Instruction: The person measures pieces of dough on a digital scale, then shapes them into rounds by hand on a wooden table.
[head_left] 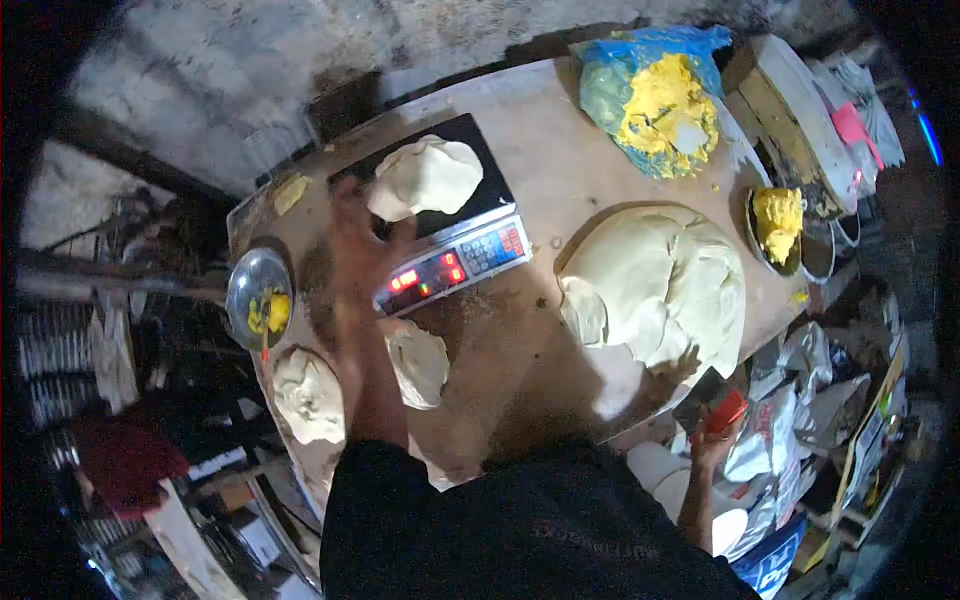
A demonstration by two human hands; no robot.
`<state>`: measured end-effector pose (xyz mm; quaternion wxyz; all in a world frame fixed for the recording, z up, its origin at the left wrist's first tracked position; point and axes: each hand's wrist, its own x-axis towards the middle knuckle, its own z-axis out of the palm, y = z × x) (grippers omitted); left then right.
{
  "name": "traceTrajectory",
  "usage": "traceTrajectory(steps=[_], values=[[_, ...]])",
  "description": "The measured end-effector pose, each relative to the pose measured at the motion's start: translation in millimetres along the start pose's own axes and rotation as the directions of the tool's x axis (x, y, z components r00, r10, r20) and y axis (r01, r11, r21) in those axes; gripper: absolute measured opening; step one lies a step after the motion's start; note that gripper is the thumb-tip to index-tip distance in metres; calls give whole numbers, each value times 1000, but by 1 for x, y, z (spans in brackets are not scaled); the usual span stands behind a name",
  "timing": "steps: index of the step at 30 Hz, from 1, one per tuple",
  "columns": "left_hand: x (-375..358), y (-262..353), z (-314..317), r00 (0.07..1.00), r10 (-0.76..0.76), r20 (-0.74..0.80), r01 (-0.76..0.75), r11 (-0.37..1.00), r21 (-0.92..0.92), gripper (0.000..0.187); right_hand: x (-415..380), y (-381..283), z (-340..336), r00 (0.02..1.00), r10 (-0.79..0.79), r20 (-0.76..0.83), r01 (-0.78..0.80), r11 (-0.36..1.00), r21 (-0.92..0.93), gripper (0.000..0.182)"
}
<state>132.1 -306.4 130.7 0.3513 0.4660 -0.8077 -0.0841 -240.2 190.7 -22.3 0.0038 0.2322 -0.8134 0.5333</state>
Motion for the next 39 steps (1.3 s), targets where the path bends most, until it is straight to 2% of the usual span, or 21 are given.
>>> traceTrajectory(steps=[2,3,4,6,11,12,13,14,16,17,20,21,23,24,25,26,28,32,35,38,39], values=[[-72,-6,50,994,53,94,-17,937,-350,53,16,2,0,988,8,154,-25,994,111,49],[-133,-13,109,975,-82,208,139,950,-280,45,24,0,1,973,12,230,-50,986,161,57],[-170,19,139,945,-95,312,195,931,-308,45,31,-19,7,949,-80,305,70,997,43,58],[-224,91,180,912,-57,405,207,919,-336,44,39,-36,25,953,-137,270,95,982,165,64],[-247,167,288,951,-270,152,301,919,-254,42,55,-98,48,880,-335,337,282,939,197,40],[-245,164,296,940,-321,113,340,870,-358,42,51,-114,53,895,-287,341,171,928,332,38],[-250,157,303,899,-310,310,435,542,-719,42,49,-119,55,883,-315,349,206,927,315,37],[-257,158,285,894,-309,324,446,547,-708,42,46,-118,53,870,-339,359,239,925,297,36],[-255,152,235,855,-253,452,404,872,-276,31,38,-106,51,860,-202,468,150,978,147,41],[-269,143,228,849,-245,469,403,873,-274,31,32,-79,60,851,-24,524,-3,999,49,43],[-322,134,219,831,-231,505,381,899,-214,47,17,-33,92,729,-385,566,430,901,58,38],[-326,138,209,891,-79,447,122,990,-67,37,15,-47,110,646,-530,549,534,828,171,38],[-313,148,193,904,97,415,-143,987,79,27,11,-102,128,616,-215,758,355,934,-24,35],[-297,153,185,794,-236,560,299,954,-21,29,7,-108,146,617,-195,762,348,937,-42,35],[-290,151,181,530,-475,703,690,723,-32,31,5,-113,165,535,-248,808,505,860,-70,34],[-295,143,179,518,-475,711,695,718,-27,31,1,-119,179,441,-287,851,647,759,-79,33],[-297,124,171,688,-371,623,547,830,-110,33,-7,-134,200,412,-196,890,658,739,-142,33],[-268,110,148,549,-484,682,748,648,-142,38,-8,-150,247,417,-58,907,650,716,-253,40],[-231,87,136,727,-261,635,580,729,-364,29,-4,-103,273,448,-128,885,554,816,-163,46],[-148,68,106,838,-214,502,543,422,-726,32,2,-113,261,468,-224,855,670,721,-178,51],[-122,47,111,913,-223,340,407,470,-783,34,5,-152,259,503,91,859,554,730,-401,52]])
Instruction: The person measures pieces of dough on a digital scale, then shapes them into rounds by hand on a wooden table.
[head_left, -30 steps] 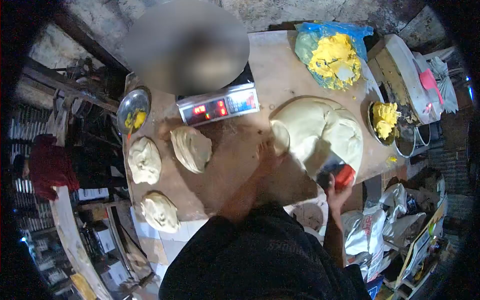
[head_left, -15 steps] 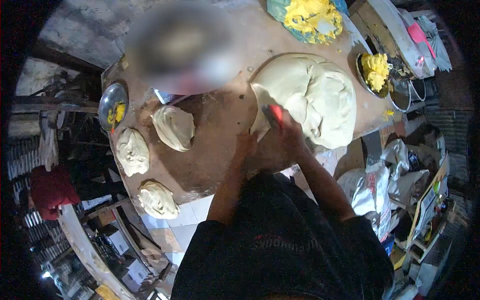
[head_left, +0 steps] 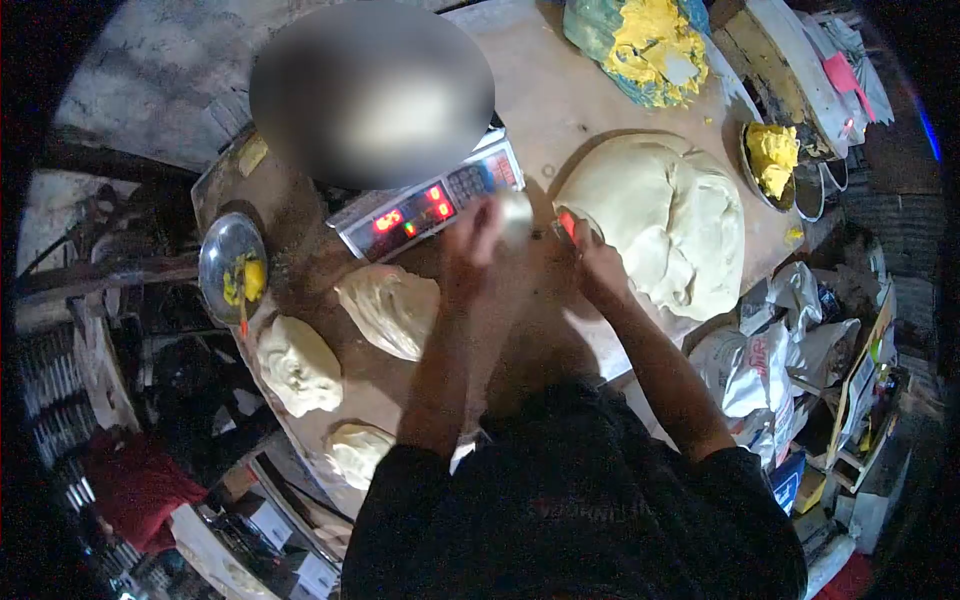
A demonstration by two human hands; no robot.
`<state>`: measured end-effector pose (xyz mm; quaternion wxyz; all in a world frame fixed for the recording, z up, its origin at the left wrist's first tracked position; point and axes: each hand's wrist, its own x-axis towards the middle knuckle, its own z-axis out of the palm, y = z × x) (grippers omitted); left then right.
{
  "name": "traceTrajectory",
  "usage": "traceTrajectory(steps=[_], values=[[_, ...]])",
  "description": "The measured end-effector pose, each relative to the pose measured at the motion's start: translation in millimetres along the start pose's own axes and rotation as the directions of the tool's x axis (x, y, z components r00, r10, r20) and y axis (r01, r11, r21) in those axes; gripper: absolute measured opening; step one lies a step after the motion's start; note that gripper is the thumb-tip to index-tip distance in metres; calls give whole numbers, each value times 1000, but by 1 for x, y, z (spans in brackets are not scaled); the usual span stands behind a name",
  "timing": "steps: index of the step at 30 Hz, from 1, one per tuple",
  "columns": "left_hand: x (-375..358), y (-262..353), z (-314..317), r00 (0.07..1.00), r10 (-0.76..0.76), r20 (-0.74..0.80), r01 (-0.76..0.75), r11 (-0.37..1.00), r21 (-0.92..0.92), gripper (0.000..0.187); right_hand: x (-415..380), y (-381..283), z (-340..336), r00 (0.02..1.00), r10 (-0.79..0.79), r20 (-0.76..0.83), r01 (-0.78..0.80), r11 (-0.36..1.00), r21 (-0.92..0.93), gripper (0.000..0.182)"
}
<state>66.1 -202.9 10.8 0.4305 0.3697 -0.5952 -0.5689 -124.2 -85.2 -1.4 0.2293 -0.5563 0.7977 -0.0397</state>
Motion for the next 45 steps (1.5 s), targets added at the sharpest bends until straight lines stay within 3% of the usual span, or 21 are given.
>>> traceTrajectory(steps=[1,2,4,7,10,12,13,16,19,22,25,27,28,29,31,35,37,39,42,44,45], values=[[26,-18,-14,994,-19,-106,0,985,-173,39,2,3,4,1000,7,-6,-7,1000,7,52],[50,41,-20,995,13,-99,-23,996,-92,49,6,12,11,999,11,-46,-10,1000,15,47],[96,45,-53,964,217,-156,-134,898,418,49,3,16,11,996,10,-92,-8,1000,26,42],[117,41,-87,892,389,-232,35,451,892,48,0,15,0,986,-48,-162,65,993,100,43],[69,56,-77,882,386,-271,43,507,861,41,-4,35,9,966,-75,-249,129,969,211,42],[15,6,-54,893,377,-246,-111,713,692,28,-17,48,8,971,-37,-235,111,944,311,39],[-20,-6,-34,948,294,-124,-53,528,847,19,-28,55,8,970,-54,-238,131,939,317,39],[-115,-67,43,993,68,94,-114,692,713,28,-84,84,9,939,17,-344,154,872,464,34],[-133,-137,118,976,75,203,-201,664,721,37,-137,126,0,927,216,-308,-28,857,514,33],[-116,-181,192,989,42,141,-143,505,851,49,-176,159,-27,875,118,-470,139,868,477,36],[-116,-194,233,954,65,-293,244,401,883,37,-196,194,-41,840,129,-527,181,850,495,41],[-125,-119,204,999,42,-20,-12,657,753,32,-203,207,-45,841,163,-515,131,864,486,42],[-125,-133,194,994,92,-61,-42,825,564,28,-205,207,-47,830,162,-534,169,839,518,37],[-130,-122,181,994,89,-63,-38,823,567,28,-204,206,-49,817,163,-554,209,811,547,34],[-151,-90,160,982,-185,-33,164,755,634,28,-192,199,-32,836,210,-506,102,848,520,34],[-157,-117,133,997,-66,50,28,839,544,31,-151,149,-5,943,96,-318,43,913,405,34],[-140,-103,111,967,-130,-217,227,823,520,27,-130,123,-2,939,75,-335,76,907,415,35],[-95,-34,53,949,202,-241,-10,785,620,19,-111,104,-1,940,105,-325,91,840,535,37],[-14,-4,-28,892,97,-441,134,875,464,13,-80,62,-5,896,35,-444,180,883,434,38],[28,20,-67,806,414,-422,59,654,754,19,-56,30,-8,871,14,-492,199,904,379,39],[45,25,-73,803,413,-429,57,664,746,19,-44,7,-8,845,-16,-534,298,844,446,41]])
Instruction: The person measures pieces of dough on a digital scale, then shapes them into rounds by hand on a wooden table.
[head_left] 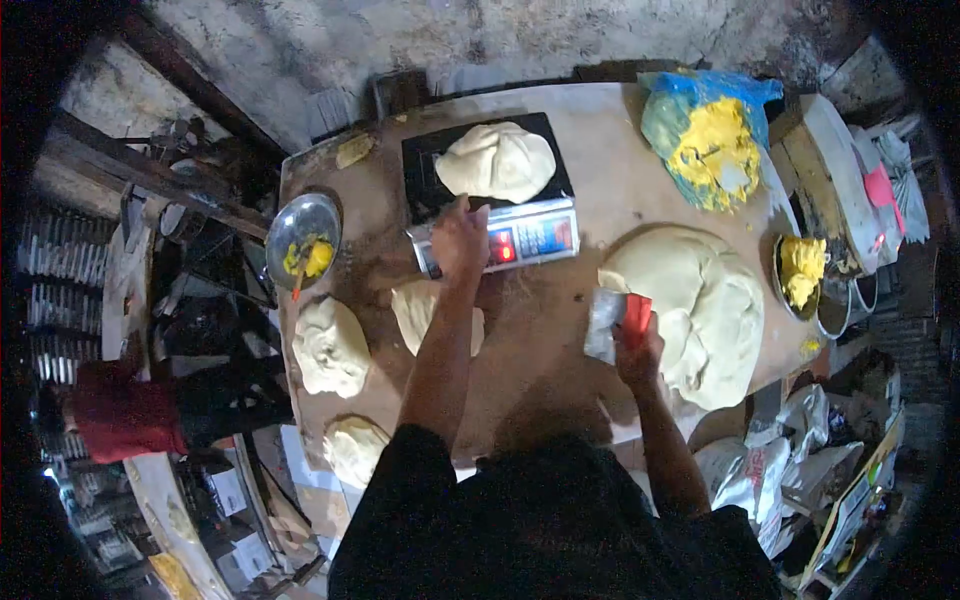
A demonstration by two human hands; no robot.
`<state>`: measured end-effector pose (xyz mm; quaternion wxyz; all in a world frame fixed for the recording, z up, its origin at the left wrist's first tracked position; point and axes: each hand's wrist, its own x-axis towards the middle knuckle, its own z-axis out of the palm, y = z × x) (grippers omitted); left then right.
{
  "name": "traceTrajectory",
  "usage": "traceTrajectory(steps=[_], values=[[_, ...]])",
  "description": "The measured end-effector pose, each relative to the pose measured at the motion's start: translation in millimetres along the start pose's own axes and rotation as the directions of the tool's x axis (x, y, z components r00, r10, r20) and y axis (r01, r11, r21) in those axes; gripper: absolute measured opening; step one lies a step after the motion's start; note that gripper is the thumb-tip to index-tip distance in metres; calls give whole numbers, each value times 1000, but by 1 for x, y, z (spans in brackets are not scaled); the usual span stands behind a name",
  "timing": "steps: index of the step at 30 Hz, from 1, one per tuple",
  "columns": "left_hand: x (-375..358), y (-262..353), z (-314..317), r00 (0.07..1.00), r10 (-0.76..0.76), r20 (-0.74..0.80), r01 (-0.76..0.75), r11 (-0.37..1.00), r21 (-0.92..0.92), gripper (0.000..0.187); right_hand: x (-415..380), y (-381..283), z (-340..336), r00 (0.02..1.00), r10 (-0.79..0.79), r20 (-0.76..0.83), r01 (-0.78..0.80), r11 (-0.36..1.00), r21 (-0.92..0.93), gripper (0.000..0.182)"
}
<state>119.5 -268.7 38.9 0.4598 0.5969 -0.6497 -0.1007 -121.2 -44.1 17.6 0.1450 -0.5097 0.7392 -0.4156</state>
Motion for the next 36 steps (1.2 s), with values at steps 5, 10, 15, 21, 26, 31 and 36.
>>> traceTrajectory(steps=[5,10,15,21,26,31,36], values=[[42,-1,16,973,-61,223,9,975,223,30,58,-68,81,985,-152,76,143,983,112,48],[38,-23,-25,985,38,166,-13,989,-145,22,155,-129,137,982,-190,-21,188,937,293,42],[34,-40,-45,989,17,150,-5,997,-77,23,145,-117,222,982,-125,139,65,925,376,38],[27,46,-123,986,-37,162,66,982,-179,18,70,-76,126,780,-421,464,487,873,-28,41],[-34,146,-144,995,-45,92,85,866,-493,19,-20,70,5,983,148,113,-185,839,512,48],[-117,245,-92,831,396,-391,-554,659,-509,25,-132,161,-164,942,235,-240,-120,903,413,67],[-249,197,69,835,407,371,-356,913,-201,57,-240,214,-273,675,446,-588,-295,893,339,63]])
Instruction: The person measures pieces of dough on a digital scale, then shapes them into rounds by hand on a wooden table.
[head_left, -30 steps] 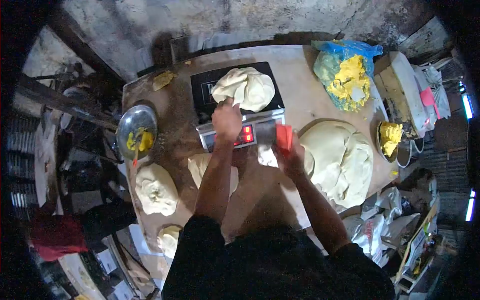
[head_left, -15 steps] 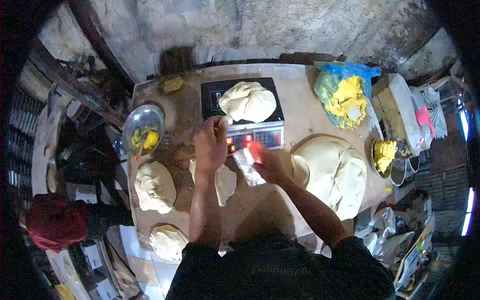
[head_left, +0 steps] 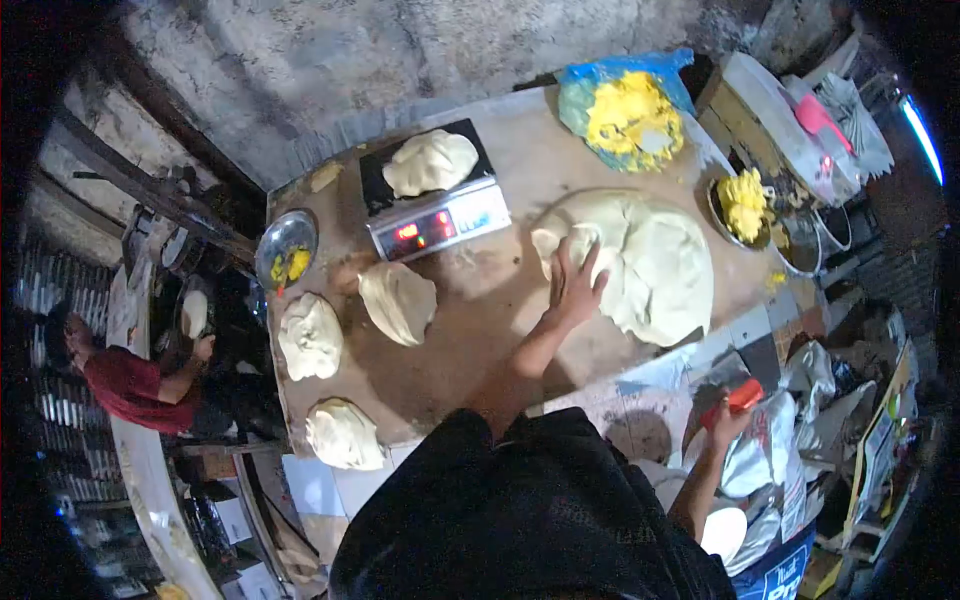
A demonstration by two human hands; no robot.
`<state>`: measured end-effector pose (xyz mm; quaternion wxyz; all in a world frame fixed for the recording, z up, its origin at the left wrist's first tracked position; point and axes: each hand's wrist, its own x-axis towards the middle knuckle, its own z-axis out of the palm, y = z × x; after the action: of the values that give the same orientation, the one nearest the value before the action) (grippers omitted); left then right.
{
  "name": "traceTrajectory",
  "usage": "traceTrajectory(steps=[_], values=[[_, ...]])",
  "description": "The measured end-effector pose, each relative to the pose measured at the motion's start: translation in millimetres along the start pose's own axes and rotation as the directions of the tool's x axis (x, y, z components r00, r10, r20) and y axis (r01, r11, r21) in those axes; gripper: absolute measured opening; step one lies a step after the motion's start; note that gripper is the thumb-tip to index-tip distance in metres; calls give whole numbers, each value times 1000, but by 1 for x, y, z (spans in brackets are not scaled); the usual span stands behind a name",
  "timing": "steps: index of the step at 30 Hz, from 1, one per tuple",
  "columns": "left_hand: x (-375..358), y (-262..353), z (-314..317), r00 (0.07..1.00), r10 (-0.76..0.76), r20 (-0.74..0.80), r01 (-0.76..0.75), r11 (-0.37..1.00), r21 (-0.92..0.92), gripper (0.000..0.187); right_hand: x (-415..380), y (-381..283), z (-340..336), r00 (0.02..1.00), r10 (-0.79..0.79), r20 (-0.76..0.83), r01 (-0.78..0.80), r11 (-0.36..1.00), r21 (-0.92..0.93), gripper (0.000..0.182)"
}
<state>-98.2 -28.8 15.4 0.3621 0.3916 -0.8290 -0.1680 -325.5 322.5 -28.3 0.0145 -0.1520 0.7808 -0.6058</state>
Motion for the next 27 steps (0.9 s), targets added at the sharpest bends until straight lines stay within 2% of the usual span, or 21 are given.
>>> traceTrajectory(steps=[2,3,4,6,7,8,9,10,12,13,14,15,17,18,19,20,21,22,24,25,27], values=[[-75,-5,45,946,-188,264,136,969,205,66,-5,17,-63,999,-7,-45,5,999,-46,65],[-99,2,43,949,-145,279,76,966,245,69,-11,28,-90,997,-14,-82,7,996,-90,68],[-120,2,44,967,-19,253,-29,982,185,65,-20,42,-113,979,-151,-137,143,987,-69,63],[-140,7,46,986,35,165,-62,985,158,63,-59,-17,-122,966,150,-211,-108,974,199,58],[-145,7,47,982,42,182,-72,984,161,63,-64,10,-142,971,131,-202,-87,973,212,56],[-143,4,50,994,-51,97,41,994,103,62,-67,43,-167,976,107,-191,-63,973,223,55],[-142,1,54,988,-154,16,153,988,34,62,-72,68,-188,968,44,-246,-20,995,98,56],[-137,-6,57,951,-310,-7,310,950,-34,62,-74,78,-195,967,51,-249,-28,995,94,56],[-118,-37,71,898,-437,-57,437,899,-10,64,-82,87,-208,959,3,-283,-16,999,-41,60],[-108,-57,80,908,-410,-91,417,905,80,66,-86,76,-200,959,48,-281,-27,997,78,64],[-91,-53,71,759,-636,140,624,772,125,60,-82,80,-196,958,-99,-271,82,994,-73,69],[-85,-63,73,767,-618,173,599,786,153,51,-76,91,-190,968,18,-249,-62,983,-171,67],[-72,-82,79,779,-580,238,543,814,204,35,-68,71,-161,966,173,-194,-198,973,-117,65],[-71,-95,87,790,-545,281,518,838,170,34,-69,31,-122,971,198,-136,-194,980,40,65],[-81,-110,98,785,-550,284,524,835,169,34,-64,32,-96,991,111,-74,-106,992,65,65],[-97,-129,106,824,-475,311,514,856,-56,35,-60,36,-69,1000,22,-6,-21,995,100,65],[-106,-142,104,864,-398,307,482,831,-277,37,-61,8,-40,996,14,91,-20,997,74,65],[-108,-136,82,863,-416,288,490,829,-270,37,-65,-22,-6,981,4,194,-14,998,53,65],[-109,-104,23,912,-331,243,406,816,-412,36,-73,-47,57,935,-91,344,22,980,200,66],[-110,-113,8,912,-349,215,401,869,-291,33,-77,-56,81,924,-99,369,23,979,205,66],[-92,-135,-37,903,-418,98,428,891,-150,28,-81,-70,129,800,-110,589,-87,951,295,59]])
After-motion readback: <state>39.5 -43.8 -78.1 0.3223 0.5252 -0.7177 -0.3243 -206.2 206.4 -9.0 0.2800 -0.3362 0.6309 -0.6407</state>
